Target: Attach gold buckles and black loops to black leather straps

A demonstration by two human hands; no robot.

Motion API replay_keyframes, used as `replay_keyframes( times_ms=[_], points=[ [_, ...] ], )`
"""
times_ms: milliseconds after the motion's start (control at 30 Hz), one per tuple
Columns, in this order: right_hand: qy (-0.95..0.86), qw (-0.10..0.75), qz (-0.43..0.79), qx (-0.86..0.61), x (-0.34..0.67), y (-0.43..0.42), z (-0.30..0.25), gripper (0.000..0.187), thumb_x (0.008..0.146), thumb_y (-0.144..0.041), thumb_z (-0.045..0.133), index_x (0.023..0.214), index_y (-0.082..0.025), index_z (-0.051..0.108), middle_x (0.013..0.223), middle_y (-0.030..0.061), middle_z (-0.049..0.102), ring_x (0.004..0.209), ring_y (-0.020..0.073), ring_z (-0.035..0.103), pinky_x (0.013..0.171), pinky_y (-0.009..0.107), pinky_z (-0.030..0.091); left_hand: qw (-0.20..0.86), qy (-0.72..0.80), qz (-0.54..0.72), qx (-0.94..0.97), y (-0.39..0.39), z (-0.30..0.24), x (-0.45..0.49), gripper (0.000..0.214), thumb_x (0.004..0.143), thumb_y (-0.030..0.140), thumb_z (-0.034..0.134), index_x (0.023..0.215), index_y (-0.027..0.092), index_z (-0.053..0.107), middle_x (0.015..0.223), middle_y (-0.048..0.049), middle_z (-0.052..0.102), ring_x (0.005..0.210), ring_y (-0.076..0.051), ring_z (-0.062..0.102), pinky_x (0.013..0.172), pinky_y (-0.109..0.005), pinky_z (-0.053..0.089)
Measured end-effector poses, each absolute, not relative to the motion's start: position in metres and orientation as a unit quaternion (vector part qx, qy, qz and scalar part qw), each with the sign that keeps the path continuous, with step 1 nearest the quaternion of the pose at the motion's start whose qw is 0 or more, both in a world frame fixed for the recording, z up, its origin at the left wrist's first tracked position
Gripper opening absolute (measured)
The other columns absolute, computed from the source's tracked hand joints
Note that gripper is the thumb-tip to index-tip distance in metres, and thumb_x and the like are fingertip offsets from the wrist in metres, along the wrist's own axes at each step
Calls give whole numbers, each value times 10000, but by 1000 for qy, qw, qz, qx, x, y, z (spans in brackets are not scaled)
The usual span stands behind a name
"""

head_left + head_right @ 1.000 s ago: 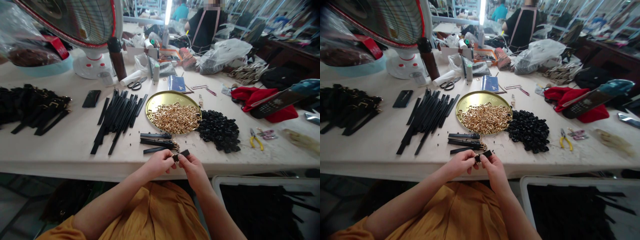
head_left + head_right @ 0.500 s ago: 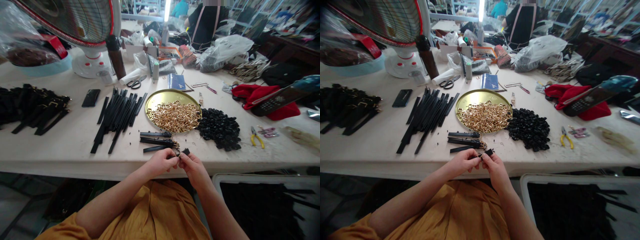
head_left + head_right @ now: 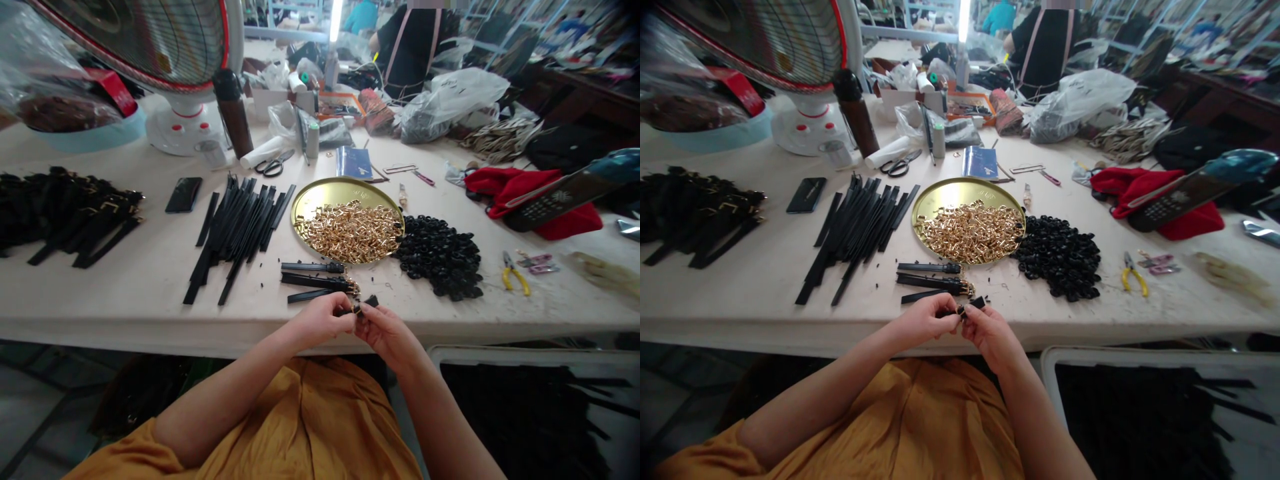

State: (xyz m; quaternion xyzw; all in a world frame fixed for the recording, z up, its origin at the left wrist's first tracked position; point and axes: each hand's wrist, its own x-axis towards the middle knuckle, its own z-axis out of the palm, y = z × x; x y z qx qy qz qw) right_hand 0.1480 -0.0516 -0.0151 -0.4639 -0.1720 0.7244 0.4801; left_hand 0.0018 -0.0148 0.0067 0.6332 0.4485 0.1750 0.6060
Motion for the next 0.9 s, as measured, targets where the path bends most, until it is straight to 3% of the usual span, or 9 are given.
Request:
replay_keyframes(
  times_ms=[233, 467, 733, 800, 900],
  points=[
    [-232, 470, 711, -469, 146, -53, -20, 220, 665, -367, 678, 686, -162, 601, 603, -19, 567, 547, 99, 487, 561, 252, 375, 646, 435, 178, 601, -18, 2, -1, 198, 725, 339, 512, 769, 146, 514, 657, 17, 553, 485, -66, 458, 442, -179, 361],
    [-382, 486, 524, -587, 141, -59, -25, 241, 682, -392, 656, 677, -174, 553, 562, -48, 497, 565, 102, 437, 559, 239, 337, 677, 443, 201, 552, -20, -5, 2, 184, 716, 331, 519, 717, 155, 466, 642, 14, 574, 440, -56, 449, 419, -180, 361],
    [-315, 450, 673, -496, 145, -59, -24, 276, 697, -440, 615, 705, -171, 552, 606, -14, 549, 543, 108, 470, 542, 248, 365, 668, 460, 181, 556, -21, -1, 2, 125, 699, 282, 481, 690, 159, 463, 574, 37, 534, 436, -54, 421, 409, -160, 352],
    [-365, 459, 610, -532, 142, -62, -23, 256, 723, -430, 586, 714, -177, 547, 611, -11, 550, 553, 117, 481, 554, 257, 380, 651, 474, 184, 564, -23, 0, 3, 125, 704, 287, 472, 690, 163, 460, 571, 37, 529, 442, -61, 416, 412, -168, 350],
    [-489, 463, 385, -631, 137, -65, -23, 202, 748, -385, 562, 745, -183, 556, 661, 11, 570, 626, 149, 511, 613, 285, 399, 586, 506, 196, 602, -27, 3, 5, 113, 714, 273, 456, 674, 168, 467, 565, 37, 519, 462, -73, 418, 424, -177, 326]
  ],
)
